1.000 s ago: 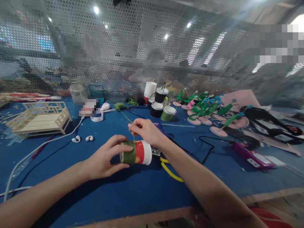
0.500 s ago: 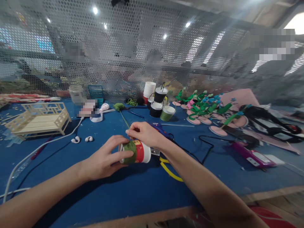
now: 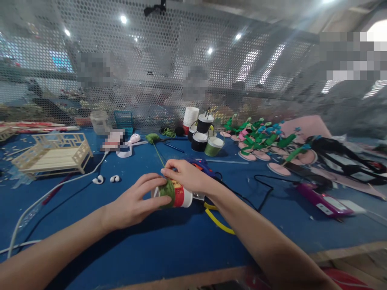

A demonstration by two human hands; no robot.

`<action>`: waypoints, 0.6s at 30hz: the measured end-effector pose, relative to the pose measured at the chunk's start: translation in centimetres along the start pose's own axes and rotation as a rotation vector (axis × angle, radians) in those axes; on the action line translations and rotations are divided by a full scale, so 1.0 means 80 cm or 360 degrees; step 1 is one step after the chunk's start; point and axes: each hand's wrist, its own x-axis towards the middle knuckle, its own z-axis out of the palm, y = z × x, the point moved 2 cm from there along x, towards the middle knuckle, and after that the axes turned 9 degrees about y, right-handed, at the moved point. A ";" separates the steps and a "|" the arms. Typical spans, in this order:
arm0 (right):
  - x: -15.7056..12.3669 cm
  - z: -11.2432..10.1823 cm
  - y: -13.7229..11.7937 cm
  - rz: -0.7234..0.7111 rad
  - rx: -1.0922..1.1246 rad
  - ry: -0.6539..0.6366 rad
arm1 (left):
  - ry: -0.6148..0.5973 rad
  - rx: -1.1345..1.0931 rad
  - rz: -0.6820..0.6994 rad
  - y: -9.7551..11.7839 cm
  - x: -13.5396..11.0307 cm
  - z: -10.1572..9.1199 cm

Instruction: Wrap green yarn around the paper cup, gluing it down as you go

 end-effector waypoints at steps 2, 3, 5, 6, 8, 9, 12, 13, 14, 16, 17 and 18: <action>0.000 0.000 0.000 -0.0016 -0.0044 0.0031 | 0.0015 -0.0016 -0.0037 -0.003 -0.005 0.002; 0.000 0.000 -0.001 -0.0024 -0.0073 0.0056 | 0.0016 -0.0047 -0.0084 -0.004 -0.007 0.003; 0.000 0.000 -0.002 -0.0046 -0.0148 0.0136 | 0.0016 -0.0177 -0.0225 -0.007 -0.009 0.005; -0.001 0.000 -0.002 -0.0061 -0.0193 0.0185 | 0.0002 -0.0259 -0.0355 -0.008 -0.010 0.006; -0.002 0.002 -0.005 -0.0099 -0.0268 0.0288 | 0.0027 -0.0409 -0.0717 -0.010 -0.009 0.007; -0.003 0.003 -0.006 -0.0119 -0.0291 0.0329 | 0.0034 -0.0494 -0.0884 -0.011 -0.008 0.008; -0.005 0.009 -0.011 -0.0156 -0.0312 0.0382 | 0.0004 -0.0791 -0.1351 -0.010 -0.007 0.013; -0.006 0.011 -0.012 -0.0159 -0.0318 0.0389 | -0.0004 -0.0865 -0.1470 -0.010 -0.007 0.014; -0.007 0.012 -0.013 -0.0157 -0.0324 0.0389 | -0.0003 -0.0922 -0.1545 -0.009 -0.007 0.015; -0.008 0.014 -0.014 -0.0141 -0.0310 0.0382 | 0.0031 -0.0964 -0.1559 -0.009 -0.007 0.016; -0.008 0.013 -0.014 -0.0132 -0.0276 0.0370 | 0.0049 -0.0954 -0.1512 -0.008 -0.007 0.015; -0.007 0.012 -0.013 -0.0120 -0.0219 0.0352 | 0.0061 -0.0929 -0.1450 -0.008 -0.006 0.014</action>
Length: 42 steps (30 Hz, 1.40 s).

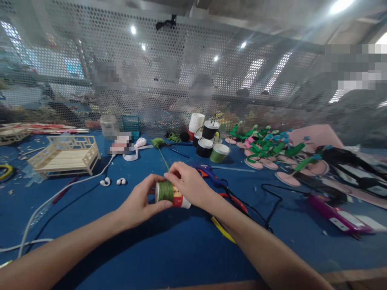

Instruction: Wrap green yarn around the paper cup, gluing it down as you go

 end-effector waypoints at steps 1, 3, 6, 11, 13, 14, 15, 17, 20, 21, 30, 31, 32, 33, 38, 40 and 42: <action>0.001 -0.001 0.001 0.0020 0.0076 -0.0026 | 0.0000 0.0029 0.0061 0.001 0.000 -0.001; 0.002 -0.003 0.002 0.0066 0.0261 -0.0078 | -0.0004 0.0087 0.0154 0.001 -0.001 -0.003; 0.004 -0.005 0.006 0.0148 0.0487 -0.0132 | 0.0004 0.0143 0.0239 0.001 -0.001 -0.005; 0.006 -0.004 0.014 0.0221 0.0620 -0.0158 | 0.0007 0.0298 0.0347 0.002 0.000 -0.007; 0.007 -0.003 0.017 0.0214 0.0624 -0.0150 | -0.0011 0.0289 0.0370 0.003 0.000 -0.007; 0.007 -0.003 0.018 0.0202 0.0620 -0.0143 | -0.0019 0.0274 0.0373 0.003 0.000 -0.006; 0.008 -0.003 0.019 0.0189 0.0614 -0.0133 | -0.0024 0.0258 0.0378 0.002 0.000 -0.006; 0.008 -0.002 0.020 0.0168 0.0595 -0.0111 | -0.0015 0.0232 0.0387 0.001 0.000 -0.006; 0.008 -0.002 0.019 0.0163 0.0538 -0.0076 | 0.0012 0.0197 0.0378 -0.002 0.000 -0.006; 0.008 -0.001 0.018 0.0167 0.0509 -0.0069 | 0.0014 0.0191 0.0364 -0.003 0.000 -0.006; 0.006 -0.002 0.014 0.0182 0.0582 -0.0087 | -0.0006 0.0312 0.0447 0.002 0.000 -0.006; 0.006 -0.002 0.015 0.0202 0.0643 -0.0104 | -0.0007 0.0332 0.0467 0.002 -0.001 -0.006; 0.006 -0.002 0.015 0.0224 0.0700 -0.0121 | -0.0004 0.0349 0.0495 0.002 -0.002 -0.006; 0.005 -0.002 0.014 0.0246 0.0747 -0.0139 | -0.0007 0.0368 0.0528 0.002 -0.002 -0.006; 0.006 -0.003 0.012 0.0368 0.0891 -0.0267 | -0.0123 0.0540 0.0642 0.002 -0.005 -0.004; 0.008 -0.001 0.013 0.0401 0.0896 -0.0332 | -0.0151 0.0587 0.0648 0.003 -0.006 -0.003; 0.010 0.001 0.016 0.0390 0.0837 -0.0351 | -0.0158 0.0599 0.0651 0.004 -0.007 -0.002</action>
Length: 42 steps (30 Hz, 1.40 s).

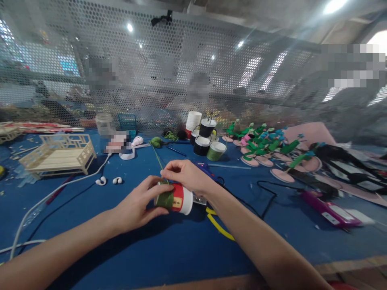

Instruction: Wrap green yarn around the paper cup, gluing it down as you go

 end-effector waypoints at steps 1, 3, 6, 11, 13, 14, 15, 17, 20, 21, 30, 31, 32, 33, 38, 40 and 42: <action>0.002 -0.001 0.001 -0.0021 -0.0052 0.0024 | -0.0002 -0.0001 0.0000 0.001 0.000 0.000; 0.005 -0.008 0.000 -0.0078 -0.0171 0.0121 | -0.0006 -0.0004 -0.0016 0.000 0.000 0.000; 0.008 -0.034 -0.009 -0.0151 -0.0291 0.0322 | 0.0016 -0.0003 -0.0033 -0.002 0.002 -0.002; 0.005 -0.105 -0.021 -0.0203 -0.0662 0.0771 | 0.0115 0.0024 -0.0045 -0.009 0.004 -0.005; 0.003 -0.124 -0.009 -0.0057 -0.1090 0.0804 | 0.0155 0.0050 -0.0036 -0.010 0.004 -0.005; 0.003 -0.130 0.001 0.0008 -0.1205 0.0769 | 0.0169 0.0064 -0.0024 -0.011 0.004 -0.005; 0.002 -0.133 0.013 0.0061 -0.1252 0.0712 | 0.0174 0.0079 -0.0011 -0.012 0.004 -0.005; 0.002 -0.134 0.040 0.0193 -0.1315 0.0599 | 0.0165 0.0111 0.0024 -0.013 0.005 -0.006; 0.005 -0.126 0.071 0.0311 -0.1342 0.0569 | 0.0141 0.0163 0.0071 -0.014 0.004 -0.007; 0.006 -0.124 0.076 0.0330 -0.1333 0.0585 | 0.0146 0.0174 0.0079 -0.014 0.004 -0.007; -0.017 -0.122 0.043 0.0339 -0.0900 0.0716 | 0.0205 0.0198 0.0130 -0.014 0.003 -0.006; -0.021 -0.120 0.037 0.0303 -0.0796 0.0702 | 0.0201 0.0214 0.0152 -0.014 0.004 -0.007; -0.026 -0.116 0.031 0.0268 -0.0657 0.0672 | 0.0204 0.0229 0.0174 -0.014 0.004 -0.007; -0.031 -0.111 0.025 0.0239 -0.0532 0.0639 | 0.0211 0.0240 0.0192 -0.014 0.005 -0.008; -0.053 -0.076 0.008 0.0129 -0.0235 0.0425 | 0.0256 0.0266 0.0216 -0.017 0.006 -0.010; -0.060 -0.066 0.004 0.0125 -0.0251 0.0353 | 0.0251 0.0268 0.0221 -0.019 0.005 -0.009; -0.066 -0.062 0.003 0.0162 -0.0306 0.0348 | 0.0263 0.0263 0.0212 -0.021 0.005 -0.008</action>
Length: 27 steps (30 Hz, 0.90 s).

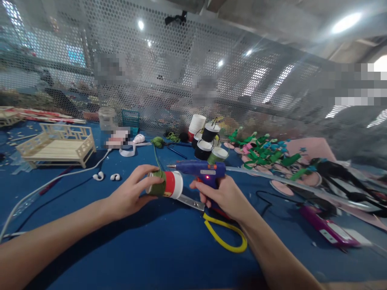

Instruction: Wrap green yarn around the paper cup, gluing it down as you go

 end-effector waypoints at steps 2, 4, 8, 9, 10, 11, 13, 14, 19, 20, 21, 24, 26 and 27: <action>-0.004 0.000 0.001 0.0056 -0.0061 0.0051 | 0.0027 -0.0004 -0.0010 -0.002 0.000 0.000; -0.006 -0.001 0.003 0.0082 -0.0126 0.0080 | 0.0047 -0.0005 0.0001 -0.003 0.000 0.000; -0.007 -0.001 0.008 -0.0029 -0.0270 0.0083 | 0.0029 0.0039 0.0044 -0.003 0.002 0.000; -0.007 -0.001 0.008 -0.0039 -0.0292 0.0092 | 0.0016 0.0052 0.0052 -0.003 0.003 -0.001; -0.007 -0.001 0.009 -0.0037 -0.0308 0.0103 | -0.0001 0.0063 0.0064 -0.002 0.003 -0.001; -0.007 -0.001 0.010 -0.0032 -0.0318 0.0112 | -0.0014 0.0070 0.0078 -0.002 0.004 -0.001; -0.007 -0.001 0.009 -0.0031 -0.0326 0.0121 | -0.0023 0.0077 0.0094 -0.001 0.005 -0.002; -0.008 -0.001 0.008 -0.0032 -0.0332 0.0128 | -0.0026 0.0078 0.0095 -0.001 0.005 -0.002; -0.009 0.000 0.003 -0.0043 -0.0374 0.0136 | -0.0007 0.0037 0.0026 -0.003 0.002 0.000; -0.009 0.000 0.002 -0.0055 -0.0385 0.0134 | 0.0006 0.0021 0.0004 -0.004 0.002 0.001; -0.010 0.000 0.001 -0.0071 -0.0397 0.0138 | 0.0013 0.0005 -0.0019 -0.004 0.001 0.001; -0.011 0.000 -0.001 -0.0107 -0.0439 0.0158 | 0.0012 -0.0035 -0.0086 -0.005 0.000 0.002; -0.012 0.000 -0.002 -0.0156 -0.0476 0.0169 | 0.0003 -0.0054 -0.0119 -0.005 0.000 0.002; -0.012 0.000 -0.003 -0.0189 -0.0498 0.0171 | 0.0007 -0.0062 -0.0133 -0.005 0.000 0.001</action>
